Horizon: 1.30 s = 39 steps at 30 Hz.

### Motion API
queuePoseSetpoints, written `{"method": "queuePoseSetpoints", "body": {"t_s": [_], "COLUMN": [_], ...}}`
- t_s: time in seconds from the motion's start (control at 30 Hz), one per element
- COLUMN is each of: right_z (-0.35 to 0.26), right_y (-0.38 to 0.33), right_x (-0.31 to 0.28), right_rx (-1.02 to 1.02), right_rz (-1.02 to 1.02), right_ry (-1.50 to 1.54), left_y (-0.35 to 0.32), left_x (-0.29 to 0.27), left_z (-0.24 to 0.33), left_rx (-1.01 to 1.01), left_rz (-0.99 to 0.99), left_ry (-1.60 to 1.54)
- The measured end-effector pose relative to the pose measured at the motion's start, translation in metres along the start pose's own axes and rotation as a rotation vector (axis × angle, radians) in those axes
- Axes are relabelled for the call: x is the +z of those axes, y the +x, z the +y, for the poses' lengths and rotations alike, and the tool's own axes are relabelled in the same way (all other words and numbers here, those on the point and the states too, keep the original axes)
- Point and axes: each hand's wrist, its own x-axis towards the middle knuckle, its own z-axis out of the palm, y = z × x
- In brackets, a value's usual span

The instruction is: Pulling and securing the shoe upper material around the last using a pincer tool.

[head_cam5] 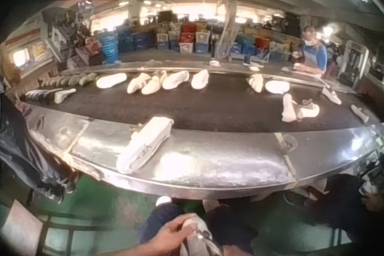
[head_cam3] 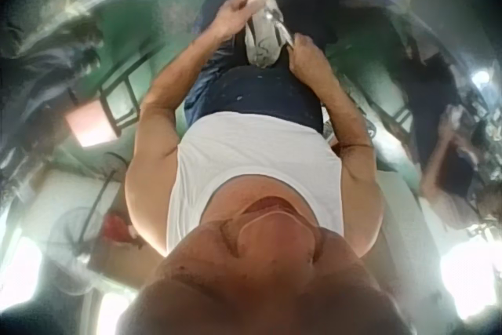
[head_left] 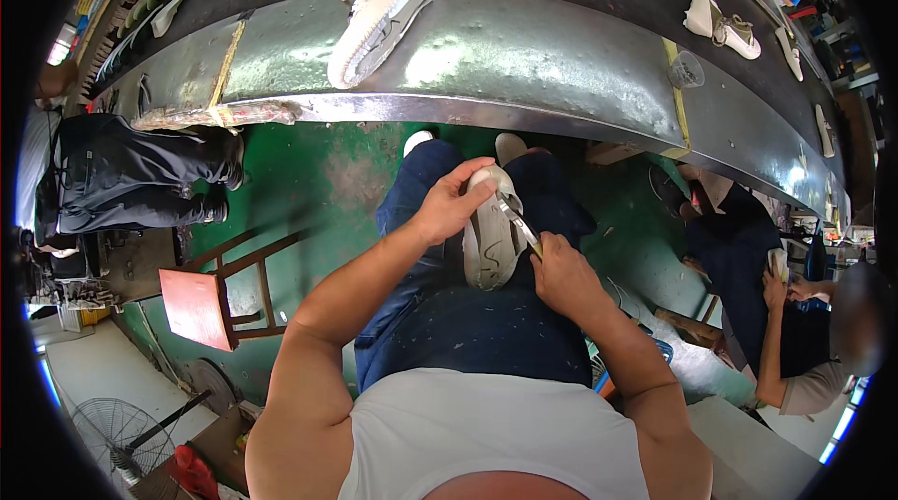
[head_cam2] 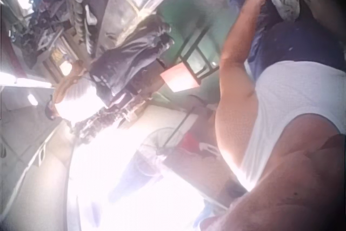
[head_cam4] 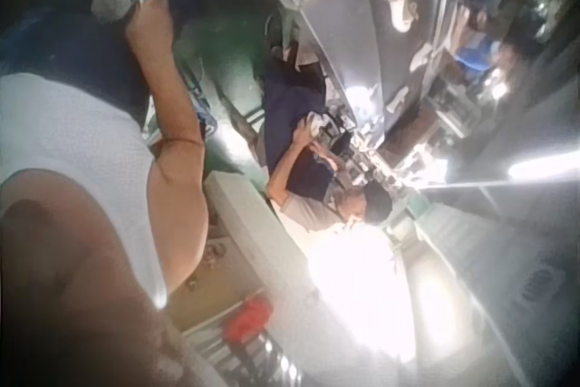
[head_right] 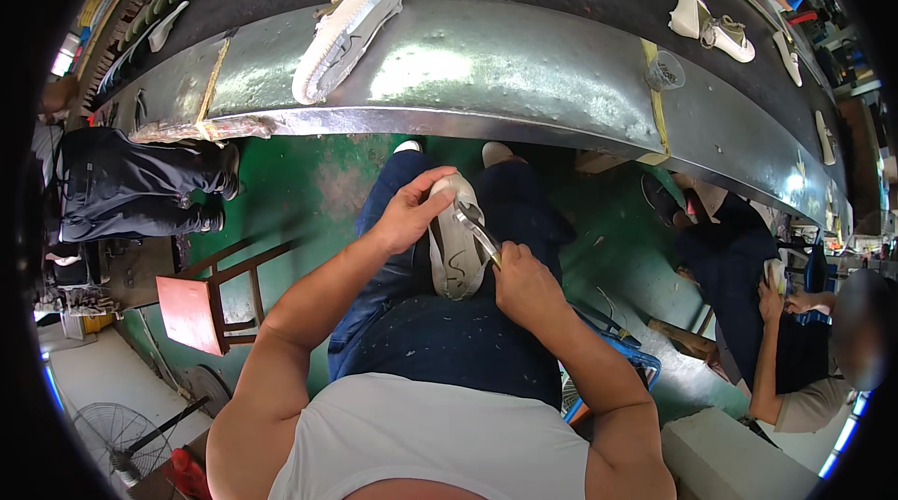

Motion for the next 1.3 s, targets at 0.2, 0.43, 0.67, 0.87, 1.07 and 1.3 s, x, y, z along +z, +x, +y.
{"method": "queuePoseSetpoints", "body": {"t_s": [0.2,0.43,0.67,0.87,1.07,1.3], "right_z": [0.023,0.017,0.051,0.054,0.072,0.093], "right_y": [0.006,0.018,0.029,0.040,0.035,-0.015], "right_x": [-0.023,-0.017,0.025,0.053,0.034,-0.020], "right_rx": [-0.113,-0.004,0.162,0.344,0.267,0.180], "right_rz": [-0.219,0.032,0.278,0.211,0.144,-0.375], "right_ry": [0.321,0.612,0.400,0.375,0.239,1.431], "left_y": [0.011,0.019,0.011,-0.016,-0.014,-0.033], "left_x": [-0.002,0.010,0.014,0.029,0.011,0.006], "left_z": [-0.008,-0.005,-0.045,-0.057,-0.054,-0.066], "left_rx": [0.091,0.056,-0.099,-0.149,-0.146,-0.171], "left_rz": [0.030,-0.078,0.019,0.018,-0.243,-0.179], "left_ry": [0.114,0.241,0.749,0.340,0.223,0.403]}}
